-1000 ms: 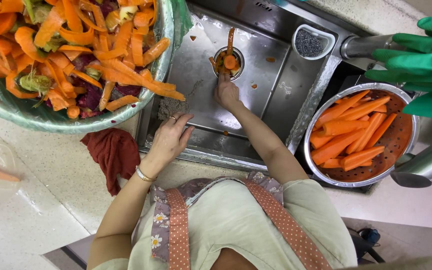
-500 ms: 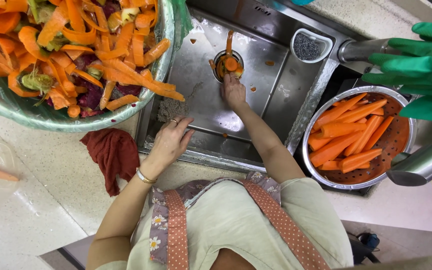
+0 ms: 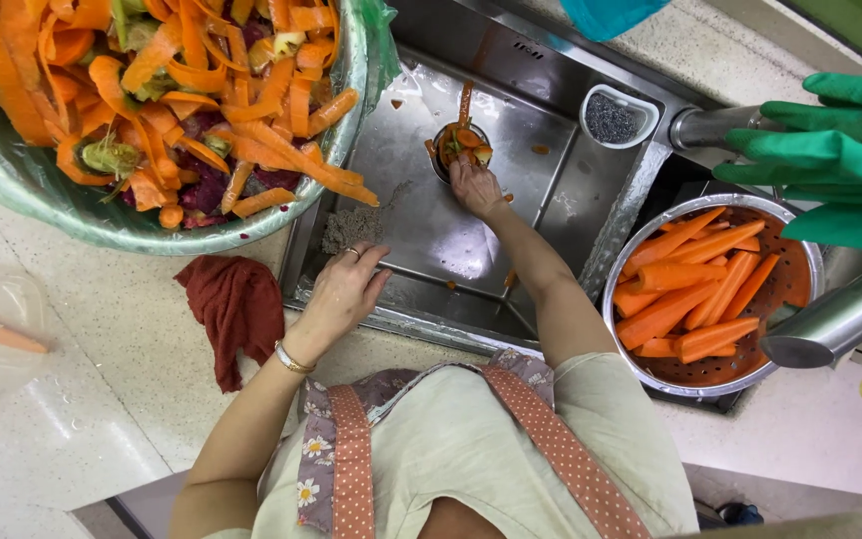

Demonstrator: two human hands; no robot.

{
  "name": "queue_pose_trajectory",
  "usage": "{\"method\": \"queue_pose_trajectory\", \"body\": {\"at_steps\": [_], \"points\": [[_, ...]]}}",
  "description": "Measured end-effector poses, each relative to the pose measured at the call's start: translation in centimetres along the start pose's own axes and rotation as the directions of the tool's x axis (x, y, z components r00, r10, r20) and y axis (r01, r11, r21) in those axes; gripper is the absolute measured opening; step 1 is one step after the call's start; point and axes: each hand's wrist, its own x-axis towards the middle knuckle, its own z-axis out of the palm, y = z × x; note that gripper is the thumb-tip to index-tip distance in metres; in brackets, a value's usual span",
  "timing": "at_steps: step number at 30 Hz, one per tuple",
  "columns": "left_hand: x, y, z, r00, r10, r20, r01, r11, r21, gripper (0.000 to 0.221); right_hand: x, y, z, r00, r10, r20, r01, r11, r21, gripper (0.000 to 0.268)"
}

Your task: Peeling carrots, discarding peelings, washing carrots in a colander, and placing them into a plastic storage container.

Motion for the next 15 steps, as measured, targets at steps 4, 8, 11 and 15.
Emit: {"method": "queue_pose_trajectory", "body": {"at_steps": [4, 8, 11, 15], "points": [[-0.4, -0.2, 0.7, 0.999, 0.035, 0.015, -0.035, 0.999, 0.002, 0.031, -0.7, 0.2, -1.8, 0.998, 0.022, -0.052, -0.022, 1.000, 0.010, 0.006], [-0.2, 0.2, 1.3, 0.998, 0.043, 0.045, -0.043, 0.999, -0.007, 0.033, 0.5, 2.0, -5.8, 0.993, 0.004, -0.120, -0.010, 0.999, -0.050, 0.009], [0.4, 1.7, 0.8, 0.995, 0.053, 0.080, -0.049, 0.997, -0.052, 0.036, 1.3, 3.6, -9.4, 0.976, 0.039, -0.214, -0.071, 0.987, -0.142, 0.011], [1.0, 3.5, 0.7, 0.988, 0.150, 0.031, -0.143, 0.975, -0.172, 0.042, 1.6, 2.6, -20.6, 0.899, -0.054, -0.434, -0.055, 0.970, -0.235, 0.015]]}}
